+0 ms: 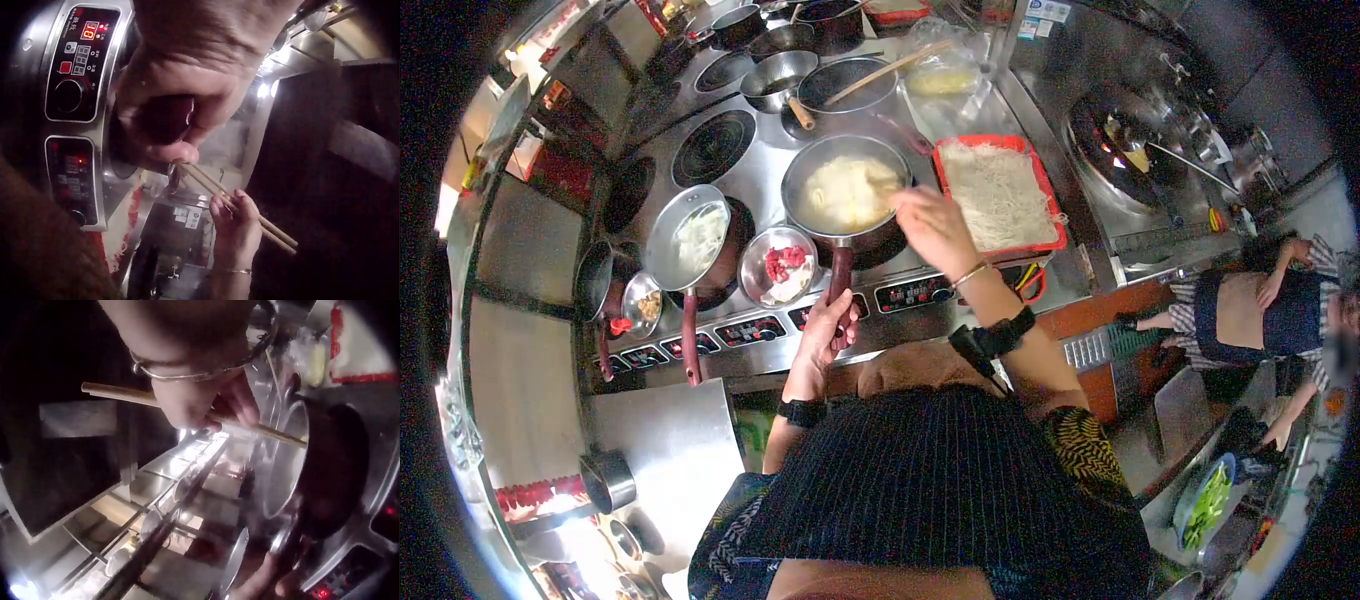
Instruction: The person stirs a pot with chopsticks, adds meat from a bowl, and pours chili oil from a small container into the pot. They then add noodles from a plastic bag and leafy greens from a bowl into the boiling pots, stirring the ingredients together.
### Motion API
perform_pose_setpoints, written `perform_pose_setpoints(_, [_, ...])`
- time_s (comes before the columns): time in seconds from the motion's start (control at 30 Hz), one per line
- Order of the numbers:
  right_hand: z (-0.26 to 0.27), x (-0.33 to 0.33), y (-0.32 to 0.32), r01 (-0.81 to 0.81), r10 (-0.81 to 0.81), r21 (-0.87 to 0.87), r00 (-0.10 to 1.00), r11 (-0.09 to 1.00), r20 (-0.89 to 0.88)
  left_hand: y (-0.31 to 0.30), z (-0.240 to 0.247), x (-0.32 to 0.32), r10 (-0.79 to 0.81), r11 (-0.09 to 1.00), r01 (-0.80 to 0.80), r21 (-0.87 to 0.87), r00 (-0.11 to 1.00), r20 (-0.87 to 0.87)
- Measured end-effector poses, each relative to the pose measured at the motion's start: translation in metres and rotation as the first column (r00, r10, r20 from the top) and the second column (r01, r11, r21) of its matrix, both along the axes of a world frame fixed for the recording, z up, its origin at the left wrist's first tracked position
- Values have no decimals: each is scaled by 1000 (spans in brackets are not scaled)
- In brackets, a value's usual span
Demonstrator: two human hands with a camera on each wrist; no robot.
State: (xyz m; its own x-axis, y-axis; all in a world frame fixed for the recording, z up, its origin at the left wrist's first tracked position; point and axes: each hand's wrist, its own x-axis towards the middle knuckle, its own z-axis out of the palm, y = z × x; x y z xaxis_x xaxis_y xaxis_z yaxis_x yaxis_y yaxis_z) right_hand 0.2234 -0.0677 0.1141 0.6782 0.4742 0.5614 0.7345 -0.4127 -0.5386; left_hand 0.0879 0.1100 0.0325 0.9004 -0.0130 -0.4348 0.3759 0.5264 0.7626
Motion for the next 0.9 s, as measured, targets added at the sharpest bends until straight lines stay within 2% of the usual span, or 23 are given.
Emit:
perform_pose_setpoints(0.1, [9,-13,5,-32,34,-64,999,997,39,0,-1,-1,-1,1000,1,-18,1000,-1])
perform_pose_setpoints(0.17, [13,-9,-2,-4,99,258,929,966,-356,-1,-2,0,-11,999,12,32,1000,-5])
perform_pose_setpoints(0.2, [13,-3,-8,4,148,373,915,928,-377,-1,-3,0,-7,1000,7,28,1000,-9])
perform_pose_setpoints(0.27, [50,-10,-4,230,46,360,786,904,-616,1,-6,0,-10,999,10,39,1000,-10])
perform_pose_setpoints(0.3, [50,-8,-1,220,51,357,787,908,-615,1,-5,1,0,999,0,35,1000,-8])
perform_pose_setpoints(0.37, [41,-5,5,266,49,335,714,904,-699,1,-1,-1,2,1000,-1,29,999,-34])
perform_pose_setpoints(0.47, [6,8,20,261,90,432,762,863,-641,0,-3,-1,18,1000,-17,12,1000,-18])
perform_pose_setpoints(0.53, [3,10,29,274,96,475,780,836,-618,0,-3,-1,22,1000,-22,12,1000,-17])
perform_pose_setpoints(0.6, [-7,16,35,209,74,502,870,839,-487,0,-3,-1,25,1000,-25,12,1000,-16])
perform_pose_setpoints(0.63, [-9,16,37,209,74,501,870,840,-487,0,-4,-1,23,1000,-23,4,1000,-13])
perform_pose_setpoints(0.7, [-10,15,40,29,254,507,840,861,-480,0,-4,0,20,1000,-20,-4,1000,-8])
perform_pose_setpoints(0.73, [-7,16,38,29,254,506,840,862,-480,0,-4,0,22,1000,-23,-14,1000,-11])
perform_pose_setpoints(0.8, [5,21,25,66,397,616,711,785,-581,0,-2,-1,27,999,-28,-27,999,-19])
perform_pose_setpoints(0.87, [23,29,7,81,335,579,748,811,-573,0,1,-1,31,999,-31,-26,999,-18])
perform_pose_setpoints(0.9, [33,31,-1,182,238,555,764,812,-600,0,-1,0,27,999,-27,-36,1000,-12])
